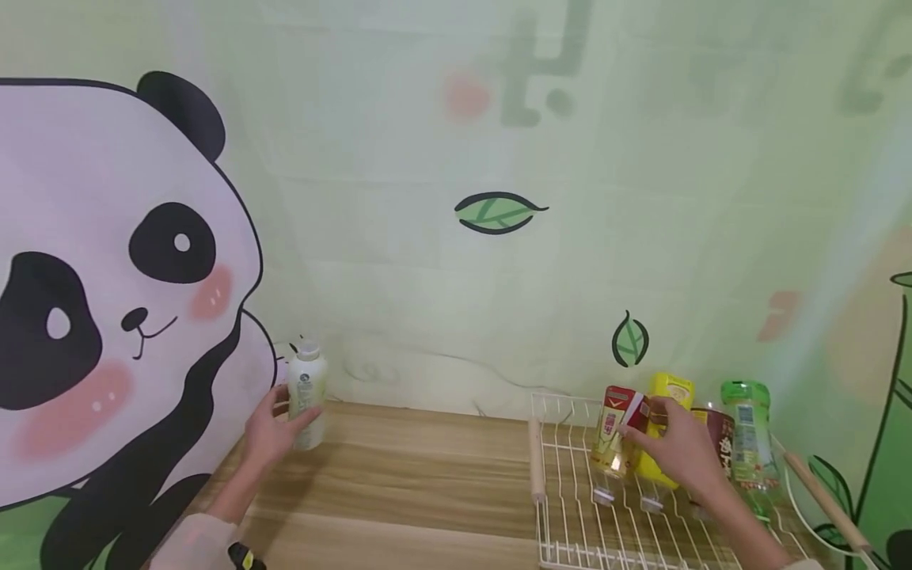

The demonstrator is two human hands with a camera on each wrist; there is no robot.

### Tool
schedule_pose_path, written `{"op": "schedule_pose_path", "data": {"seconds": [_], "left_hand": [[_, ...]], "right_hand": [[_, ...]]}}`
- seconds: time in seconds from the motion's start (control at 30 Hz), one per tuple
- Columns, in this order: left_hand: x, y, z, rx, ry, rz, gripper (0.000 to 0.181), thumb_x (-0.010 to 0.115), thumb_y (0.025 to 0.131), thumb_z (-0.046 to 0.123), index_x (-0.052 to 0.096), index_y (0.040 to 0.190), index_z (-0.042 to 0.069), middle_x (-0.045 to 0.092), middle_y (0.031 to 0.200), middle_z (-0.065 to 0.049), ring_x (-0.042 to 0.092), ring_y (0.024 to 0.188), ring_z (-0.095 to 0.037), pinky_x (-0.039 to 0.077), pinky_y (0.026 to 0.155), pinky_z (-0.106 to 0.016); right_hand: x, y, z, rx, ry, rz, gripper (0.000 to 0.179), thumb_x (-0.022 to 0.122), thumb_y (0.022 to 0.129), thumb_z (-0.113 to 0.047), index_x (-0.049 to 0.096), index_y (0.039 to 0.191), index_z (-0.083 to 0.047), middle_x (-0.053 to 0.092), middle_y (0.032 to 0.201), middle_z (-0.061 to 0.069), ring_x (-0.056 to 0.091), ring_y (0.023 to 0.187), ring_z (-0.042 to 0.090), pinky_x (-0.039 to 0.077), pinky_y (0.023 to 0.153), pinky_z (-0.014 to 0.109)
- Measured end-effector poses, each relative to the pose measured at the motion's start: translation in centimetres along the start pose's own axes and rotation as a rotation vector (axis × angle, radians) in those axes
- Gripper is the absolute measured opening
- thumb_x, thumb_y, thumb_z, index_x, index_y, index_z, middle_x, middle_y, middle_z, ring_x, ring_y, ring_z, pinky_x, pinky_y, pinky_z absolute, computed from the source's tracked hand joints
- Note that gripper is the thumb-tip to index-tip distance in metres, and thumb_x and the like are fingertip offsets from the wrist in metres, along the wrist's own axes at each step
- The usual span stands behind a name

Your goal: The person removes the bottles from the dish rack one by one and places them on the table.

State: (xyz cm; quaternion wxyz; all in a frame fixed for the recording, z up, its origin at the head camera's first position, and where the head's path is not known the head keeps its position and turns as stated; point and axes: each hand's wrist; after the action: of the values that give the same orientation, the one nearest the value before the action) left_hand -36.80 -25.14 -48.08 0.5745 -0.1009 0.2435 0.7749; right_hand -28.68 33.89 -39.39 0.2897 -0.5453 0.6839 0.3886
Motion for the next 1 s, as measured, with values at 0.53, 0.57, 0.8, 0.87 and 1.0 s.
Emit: {"op": "schedule_pose_path", "data": {"seconds": [0.53, 0.57, 0.8, 0.87, 1.0], "left_hand": [[0.1, -0.1, -3.3, -0.084, -0.001, 0.031, 0.072, 0.075, 0.089, 0.036, 0.039, 0.142, 0.001, 0.046, 0.137, -0.024, 0.047, 0.128, -0.047, 0.041, 0.104, -0.058], [0.2, -0.1, -3.3, -0.083, 0.001, 0.033, 0.072, 0.075, 0.089, 0.036, 0.039, 0.141, 0.001, 0.047, 0.137, -0.024, 0.047, 0.127, -0.047, 0.041, 0.104, -0.058], [-0.1, 0.0, -3.5, -0.069, -0.003, 0.024, 0.073, 0.074, 0.09, 0.036, 0.038, 0.143, 0.001, 0.045, 0.139, -0.025, 0.046, 0.129, -0.047, 0.041, 0.105, -0.058], [-0.1, 0.0, -3.5, -0.069, -0.011, 0.019, 0.073, 0.073, 0.091, 0.034, 0.037, 0.144, 0.0, 0.044, 0.141, -0.026, 0.044, 0.13, -0.048, 0.04, 0.106, -0.058], [-0.1, 0.0, -3.4, -0.081, -0.014, 0.003, 0.076, 0.072, 0.092, 0.034, 0.033, 0.147, 0.0, 0.039, 0.147, -0.027, 0.042, 0.133, -0.049, 0.038, 0.108, -0.058]], "right_hand": [[2.7, 1.3, 0.7, -0.064, 0.03, -0.065, 0.091, 0.075, 0.088, -0.036, 0.026, 0.147, 0.013, 0.044, 0.137, 0.039, 0.056, 0.114, 0.051, 0.054, 0.088, 0.058], [2.9, 1.3, 0.7, -0.064, 0.031, -0.072, 0.092, 0.075, 0.088, -0.035, 0.023, 0.147, 0.013, 0.044, 0.138, 0.039, 0.055, 0.116, 0.051, 0.053, 0.089, 0.058], [4.0, 1.4, -0.1, -0.085, -0.002, -0.081, 0.099, 0.076, 0.087, -0.035, 0.016, 0.149, 0.013, 0.039, 0.141, 0.041, 0.047, 0.124, 0.054, 0.047, 0.096, 0.062], [4.2, 1.4, -0.2, -0.082, 0.006, -0.089, 0.103, 0.077, 0.086, -0.035, 0.012, 0.15, 0.012, 0.037, 0.143, 0.041, 0.045, 0.127, 0.054, 0.044, 0.1, 0.063], [4.3, 1.3, -0.1, -0.055, 0.004, -0.113, 0.112, 0.078, 0.085, -0.041, 0.004, 0.152, 0.011, 0.032, 0.146, 0.041, 0.039, 0.131, 0.056, 0.04, 0.103, 0.064]]}}
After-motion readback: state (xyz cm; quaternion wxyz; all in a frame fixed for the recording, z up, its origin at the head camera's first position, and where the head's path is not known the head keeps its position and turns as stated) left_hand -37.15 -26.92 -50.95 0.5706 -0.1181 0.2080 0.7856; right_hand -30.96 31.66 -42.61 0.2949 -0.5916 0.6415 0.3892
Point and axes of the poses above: each hand's wrist, its own y-axis towards the middle knuckle, its own x-axis out of the palm, z = x × y
